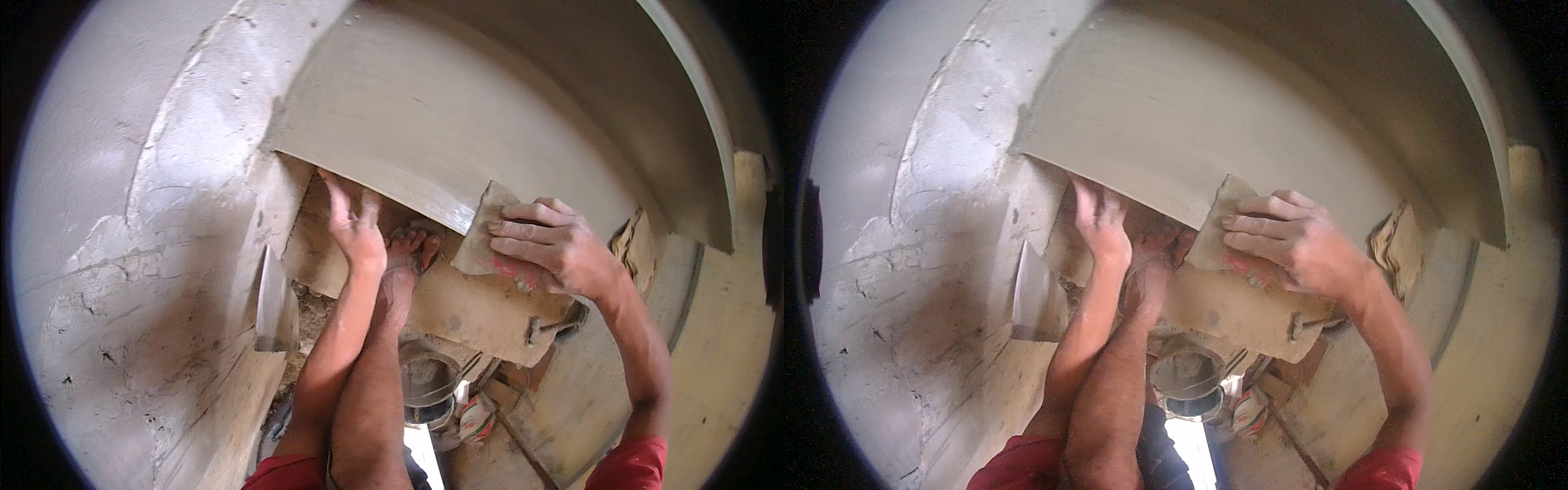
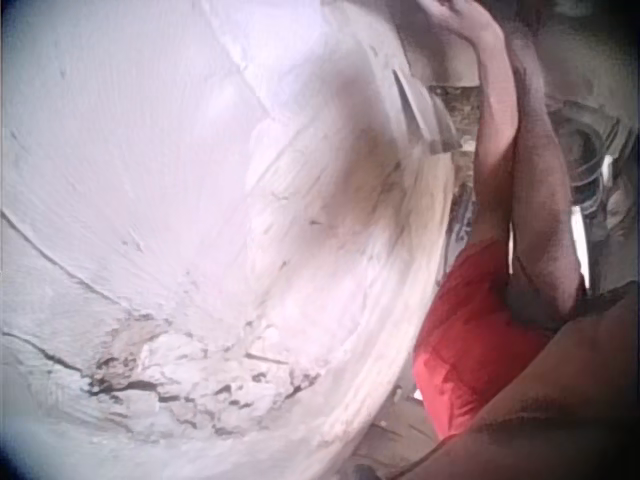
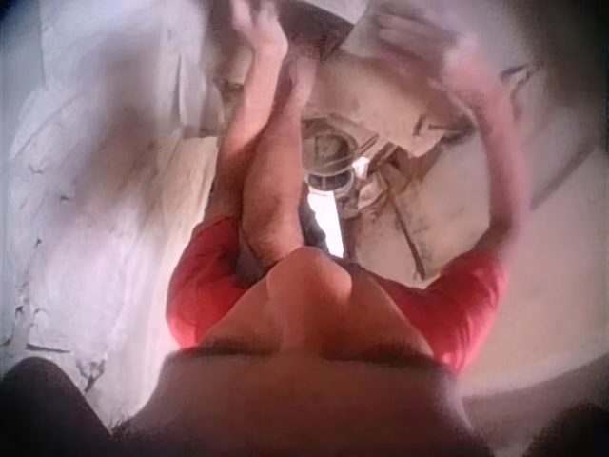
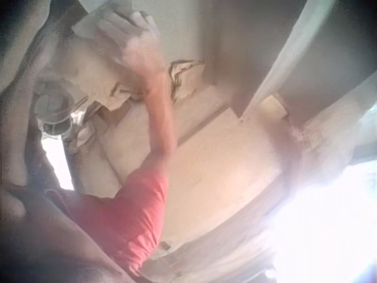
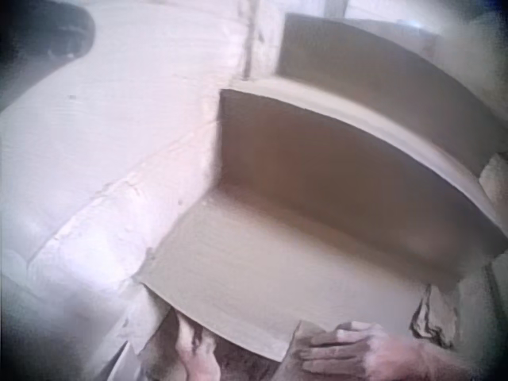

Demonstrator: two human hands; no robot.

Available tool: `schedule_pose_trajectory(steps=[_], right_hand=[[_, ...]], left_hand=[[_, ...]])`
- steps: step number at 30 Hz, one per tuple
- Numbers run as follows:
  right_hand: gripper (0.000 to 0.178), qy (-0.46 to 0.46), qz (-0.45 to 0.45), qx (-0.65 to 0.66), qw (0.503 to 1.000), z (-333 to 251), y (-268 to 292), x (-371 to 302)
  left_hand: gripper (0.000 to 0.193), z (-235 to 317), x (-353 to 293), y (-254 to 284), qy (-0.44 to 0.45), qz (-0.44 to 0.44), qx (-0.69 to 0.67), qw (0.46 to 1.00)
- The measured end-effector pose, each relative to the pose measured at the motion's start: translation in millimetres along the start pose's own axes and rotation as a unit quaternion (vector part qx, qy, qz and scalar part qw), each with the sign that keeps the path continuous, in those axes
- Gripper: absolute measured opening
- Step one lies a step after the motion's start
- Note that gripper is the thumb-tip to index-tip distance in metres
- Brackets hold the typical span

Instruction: The person smooths a freshly plastered concrete stair using a trowel and a sponge. They repeatedly apply water from a bucket to the stair surface and wipe it with a cloth to finish the surface.

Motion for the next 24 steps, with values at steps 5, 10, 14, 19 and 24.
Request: schedule_pose_trajectory(steps=[5, 10, 14, 19, 24], right_hand=[[0.046, -0.044, -0.009, -0.012, 0.999, 5.9, -1.5, -70.8], [0.052, -0.086, 0.035, -0.025, 0.995, 1.9, 2.4, -144.9], [0.034, -0.189, -0.024, -0.035, 0.981, -1.3, -8.3, -238.4], [0.039, -0.403, 0.023, 0.021, 0.915, -77.4, -25.8, -438.7], [0.031, -0.701, 0.123, 0.216, 0.669, -321.6, -182.5, -646.5]], left_hand=[[0.091, -1.6, -6.2, -6.4, 0.051, -0.013, -0.064, 0.997], [0.085, 8.8, -7.4, -14.9, 0.047, -0.02, -0.033, 0.998], [0.086, 8.9, -7.1, -13.9, 0.041, -0.019, -0.026, 0.999], [0.084, 4.3, -4.3, -7.5, 0.047, -0.014, -0.033, 0.998], [0.085, 7.6, 0.0, 2.1, 0.076, -0.006, 0.004, 0.997]])
Point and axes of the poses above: each hand's wrist, its own x-axis towards the middle knuckle, its own y-axis out of the back of the hand, z = x × y, the point moved 9 cm from there along x, towards the middle knuckle, and after that the axes turned 4 degrees about -x, right-handed, at the moved point
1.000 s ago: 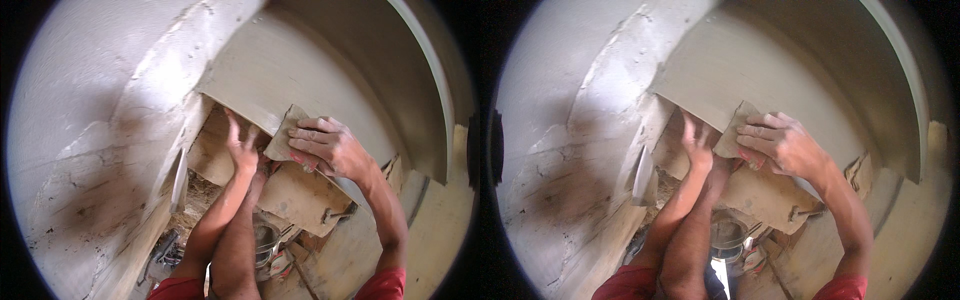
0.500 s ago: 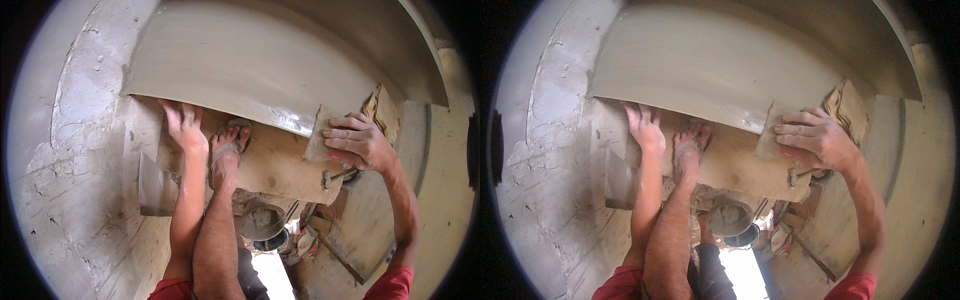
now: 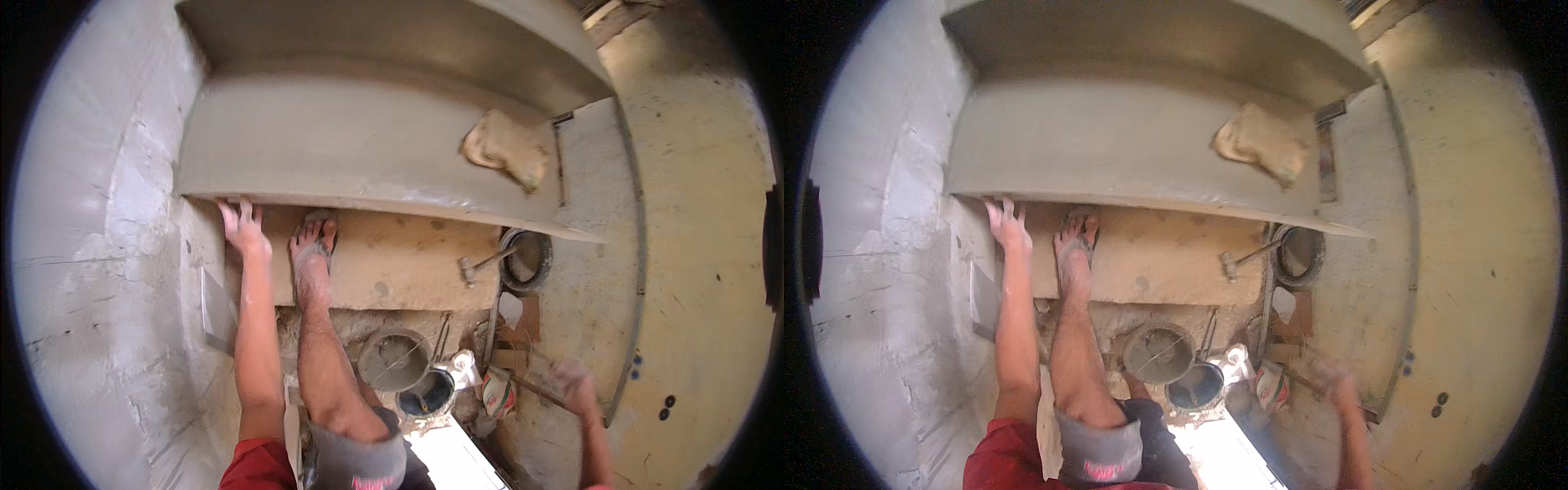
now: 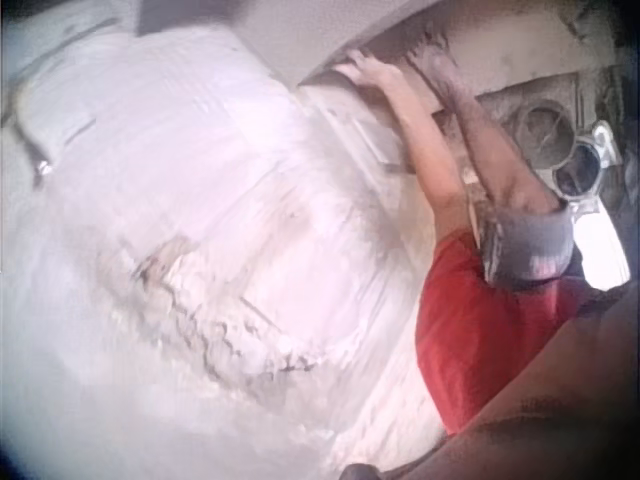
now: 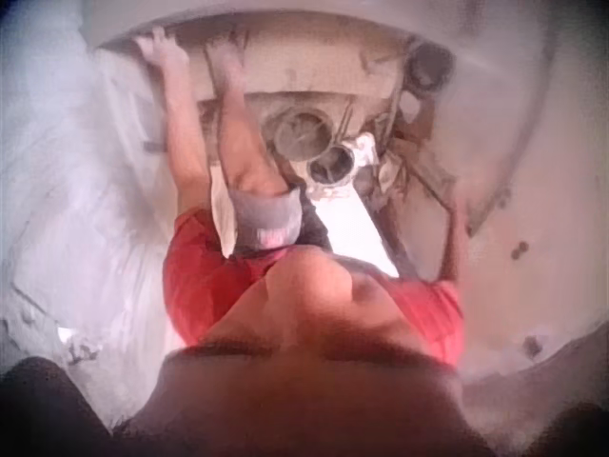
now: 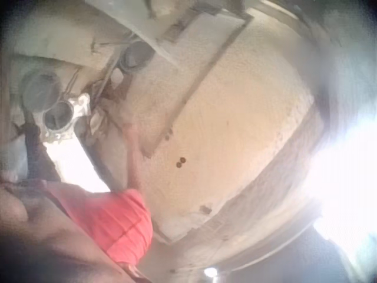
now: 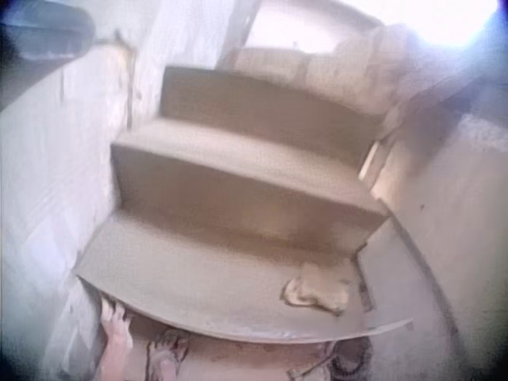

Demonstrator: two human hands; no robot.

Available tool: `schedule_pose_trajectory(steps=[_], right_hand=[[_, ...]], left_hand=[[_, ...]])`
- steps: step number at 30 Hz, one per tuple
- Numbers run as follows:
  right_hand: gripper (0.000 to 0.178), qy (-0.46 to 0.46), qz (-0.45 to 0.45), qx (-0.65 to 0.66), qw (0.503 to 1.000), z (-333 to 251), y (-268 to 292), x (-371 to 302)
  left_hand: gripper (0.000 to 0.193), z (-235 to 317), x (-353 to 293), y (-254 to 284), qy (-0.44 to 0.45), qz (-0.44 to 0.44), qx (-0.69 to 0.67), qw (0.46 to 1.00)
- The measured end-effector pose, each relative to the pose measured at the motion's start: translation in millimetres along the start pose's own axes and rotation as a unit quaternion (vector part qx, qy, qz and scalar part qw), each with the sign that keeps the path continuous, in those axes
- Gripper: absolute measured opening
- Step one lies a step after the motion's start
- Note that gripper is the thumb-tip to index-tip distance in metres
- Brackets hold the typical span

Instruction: The person smooths a freshly plastered concrete stair using a trowel and a sponge. They repeatedly apply water from a bucket to the stair surface and wipe it with a cloth to finish the surface.

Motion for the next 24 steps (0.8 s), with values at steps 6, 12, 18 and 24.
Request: schedule_pose_trajectory(steps=[6, 12, 18, 24], right_hand=[[0.029, -0.322, -0.081, -0.131, 0.934, 151.3, -221.9, -279.3], [0.033, -0.278, -0.078, -0.027, 0.957, 98.4, -345.8, -269.5], [0.037, -0.22, -0.072, 0.013, 0.973, 62.7, -396.4, -278.3], [0.04, -0.327, 0.102, 0.262, 0.902, 121.6, -368.7, -218.7]], left_hand=[[0.087, 6.7, -21.6, 46.8, 0.12, -0.008, 0.145, 0.982], [0.053, 18.3, -145.4, 159.3, 0.188, -0.032, 0.172, 0.967], [0.03, 29.5, -293.5, 356.2, 0.273, -0.017, 0.449, 0.851], [0.045, 71.9, -373.3, 492.6, 0.286, -0.012, 0.512, 0.81]])
Point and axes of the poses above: each hand's wrist, its own x-axis towards the middle knuckle, its own y-axis out of the back of the hand, z = x × y, the point moved 9 cm from there along x, towards the middle knuckle, and after that the axes turned 4 degrees about -x, right-handed, at the moved point
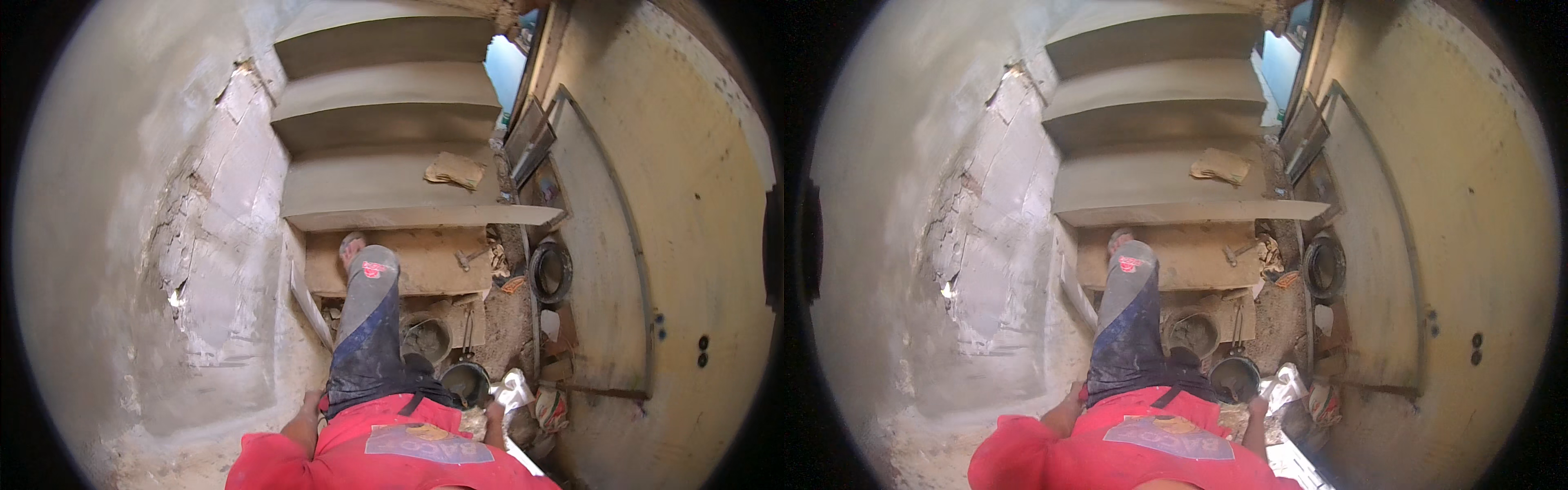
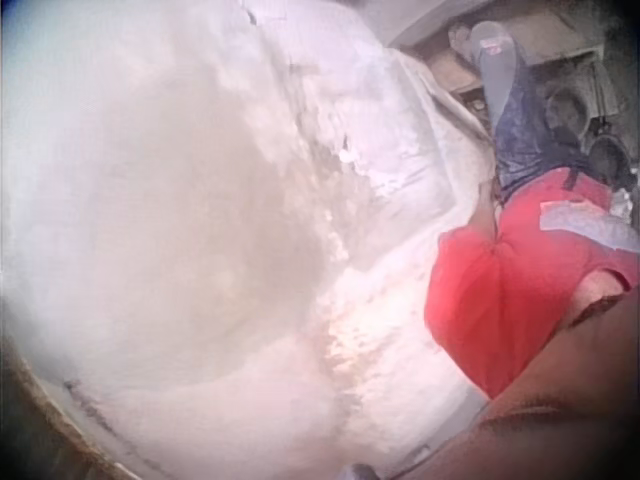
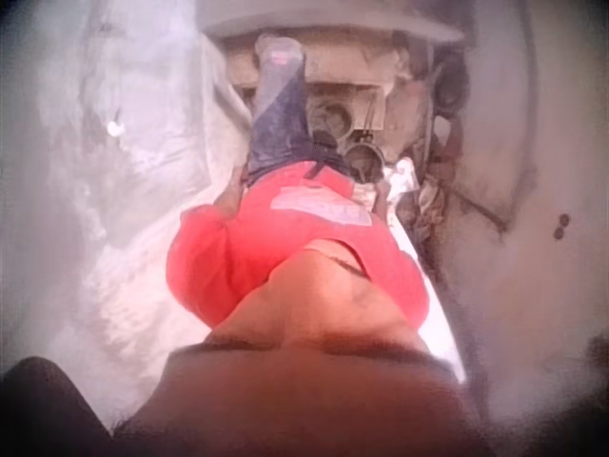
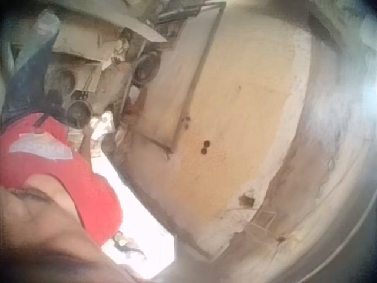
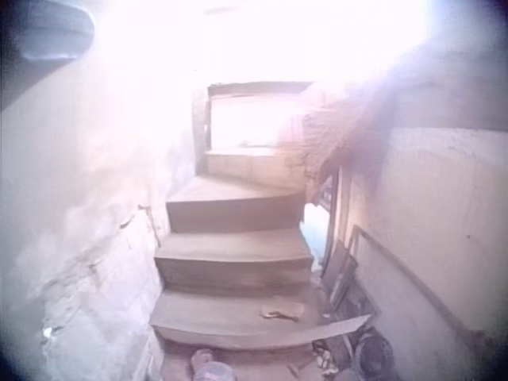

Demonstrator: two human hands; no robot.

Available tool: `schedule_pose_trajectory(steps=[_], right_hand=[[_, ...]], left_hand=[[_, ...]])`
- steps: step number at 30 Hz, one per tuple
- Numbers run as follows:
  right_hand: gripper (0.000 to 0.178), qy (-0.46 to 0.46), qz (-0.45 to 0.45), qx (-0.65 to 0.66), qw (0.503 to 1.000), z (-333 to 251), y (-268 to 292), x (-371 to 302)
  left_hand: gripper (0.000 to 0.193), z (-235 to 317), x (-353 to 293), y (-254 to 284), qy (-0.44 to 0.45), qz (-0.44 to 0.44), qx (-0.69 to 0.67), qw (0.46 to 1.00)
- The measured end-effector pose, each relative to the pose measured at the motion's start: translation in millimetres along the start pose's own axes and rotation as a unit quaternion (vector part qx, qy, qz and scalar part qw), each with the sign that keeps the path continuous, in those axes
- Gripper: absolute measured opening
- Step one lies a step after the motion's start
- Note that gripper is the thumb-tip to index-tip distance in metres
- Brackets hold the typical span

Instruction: The person smooths a freshly plastered concrete stair using a trowel and a sponge. They repeatedly apply water from a bucket to the stair surface and wipe it with a cloth to finish the surface.

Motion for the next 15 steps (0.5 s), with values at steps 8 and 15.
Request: schedule_pose_trajectory(steps=[8, 15], right_hand=[[0.027, 0.056, 0.1, 0.057, 0.992, -58.7, 20.3, 101.0], [0.031, 0.141, -0.016, -0.148, 0.979, -64.2, -63.9, 50.7]], left_hand=[[0.033, 56.7, -40.7, 21.9, -0.216, 0.001, 0.308, 0.926], [0.024, 49.5, -74.0, 38.2, -0.108, 0.004, -0.04, 0.993]])
Point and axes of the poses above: each hand's wrist, its own x-axis towards the middle knuckle, its own y-axis out of the back of the hand, z = x × y, the point moved 9 cm from there along x, towards the middle knuckle, and after that the axes turned 4 degrees about -x, right-handed, at the moved point
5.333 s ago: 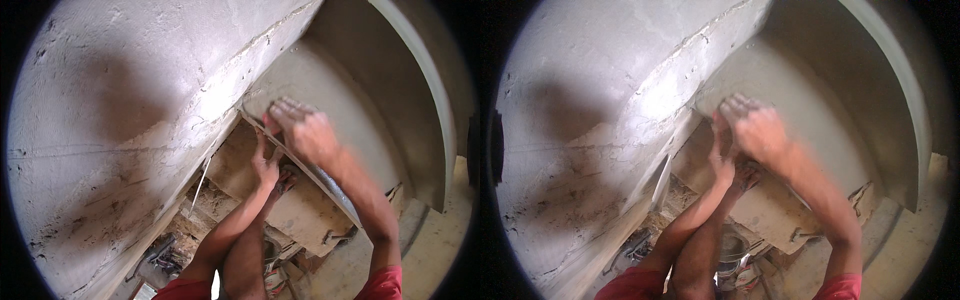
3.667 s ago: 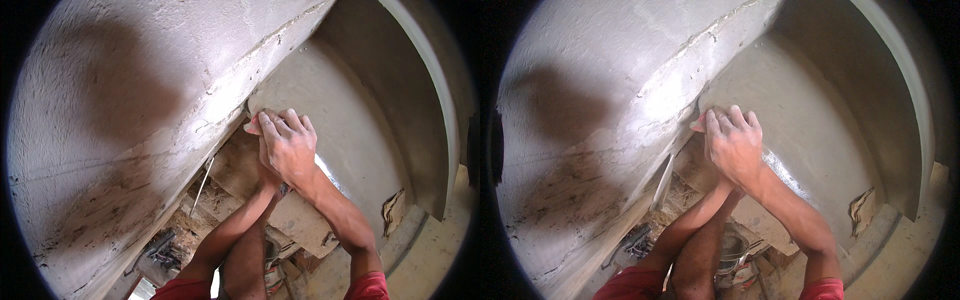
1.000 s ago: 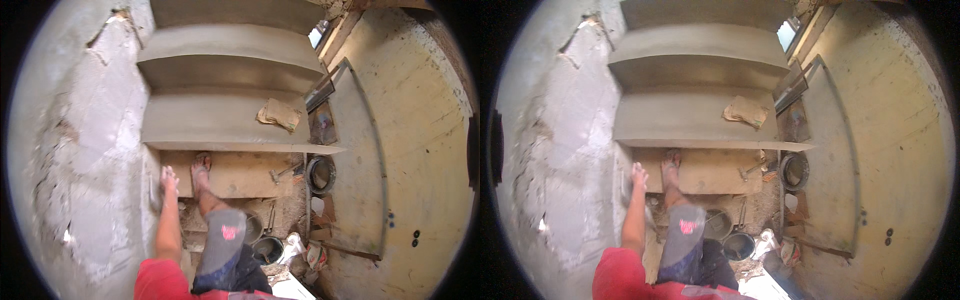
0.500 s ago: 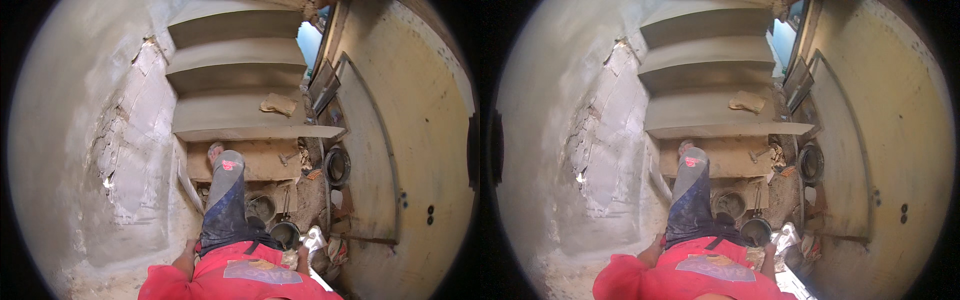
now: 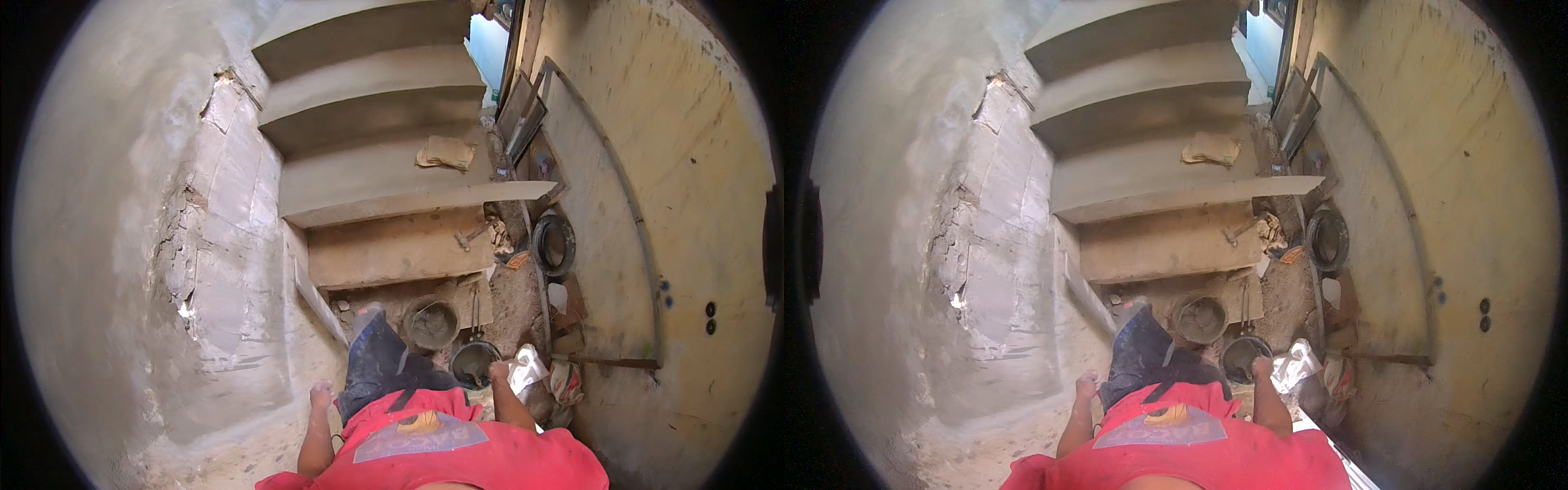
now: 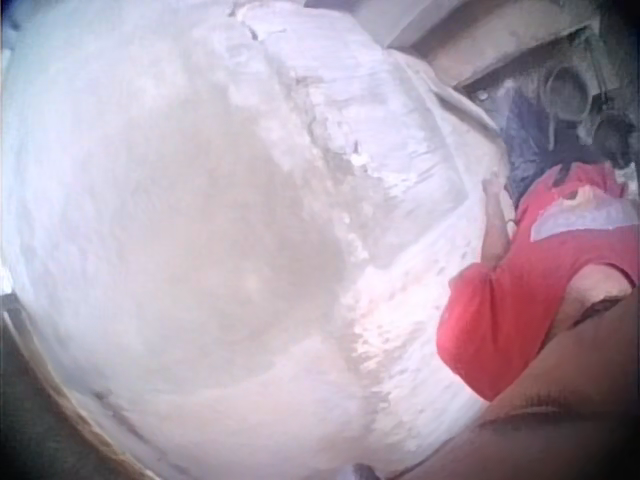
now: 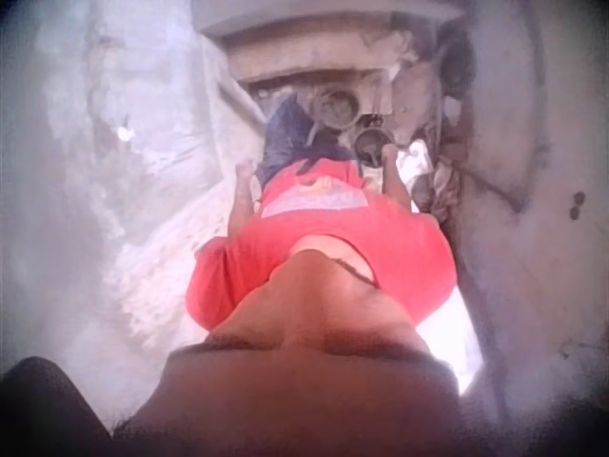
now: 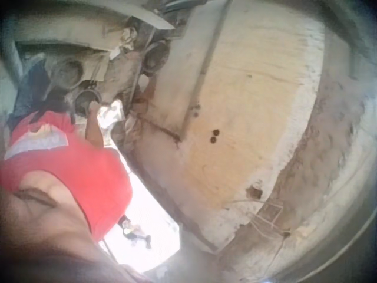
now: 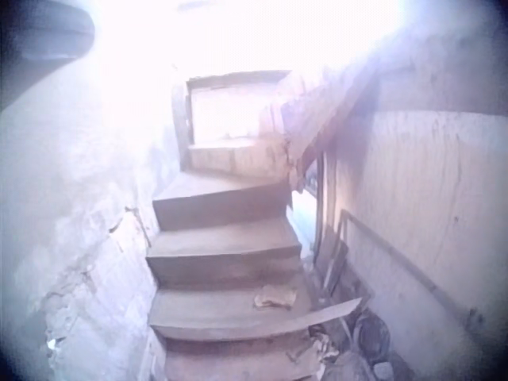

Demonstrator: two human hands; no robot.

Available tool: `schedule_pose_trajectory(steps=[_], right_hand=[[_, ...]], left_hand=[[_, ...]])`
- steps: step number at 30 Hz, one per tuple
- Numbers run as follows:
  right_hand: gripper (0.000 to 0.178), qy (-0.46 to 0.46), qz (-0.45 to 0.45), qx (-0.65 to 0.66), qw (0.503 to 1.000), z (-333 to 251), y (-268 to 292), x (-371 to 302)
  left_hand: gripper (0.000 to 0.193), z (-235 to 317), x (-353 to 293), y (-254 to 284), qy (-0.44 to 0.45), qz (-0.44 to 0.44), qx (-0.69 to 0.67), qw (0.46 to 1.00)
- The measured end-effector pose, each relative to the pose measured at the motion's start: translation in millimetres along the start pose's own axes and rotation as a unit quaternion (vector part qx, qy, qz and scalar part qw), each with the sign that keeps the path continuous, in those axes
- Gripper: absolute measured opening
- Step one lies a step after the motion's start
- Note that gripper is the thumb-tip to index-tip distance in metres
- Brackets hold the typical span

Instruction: The person smooths a freshly plastered concrete stair using a trowel and a sponge. They repeatedly apply water from a bucket to the stair surface and wipe it with a cloth to finish the surface.

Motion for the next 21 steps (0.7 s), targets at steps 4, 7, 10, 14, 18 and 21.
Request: schedule_pose_trajectory(steps=[4, 7, 10, 14, 18, 21], right_hand=[[0.034, 0.018, -0.002, -0.023, 1.0, -26.8, -18.6, -37.7], [0.032, 0.027, 0.008, 0.047, 0.998, -58.0, -9.6, -48.7], [0.029, -0.034, -0.022, 0.244, 0.969, -93.5, 8.8, -44.5], [0.042, -0.1, -0.111, 0.628, 0.764, -163.4, 47.3, -43.6], [0.044, -0.025, -0.194, 0.729, 0.656, -236.9, 107.6, -68.4], [0.028, 0.023, -0.193, 0.768, 0.61, -266.8, 139.7, -102.1]], left_hand=[[0.02, -21.4, -20.8, 12.8, 0.058, 0.015, 0.068, 0.996], [0.018, -59.7, -33.6, 19.7, 0.109, -0.017, 0.016, 0.994], [0.024, -77.4, -26.3, 26.2, 0.029, -0.081, 0.185, 0.979], [0.029, -80.0, -2.3, 8.9, -0.145, -0.185, 0.41, 0.881], [0.033, -89.9, 37.3, 1.9, -0.056, -0.188, 0.389, 0.9], [0.034, -70.3, 63.1, -7.4, -0.038, -0.164, 0.232, 0.958]])
Point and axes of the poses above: each hand's wrist, its own x-axis towards the middle knuckle, its own y-axis out of the back of the hand, z = x × y, the point moved 9 cm from there along x, towards the middle knuckle, and after that the axes turned 4 degrees about -x, right-handed, at the moved point
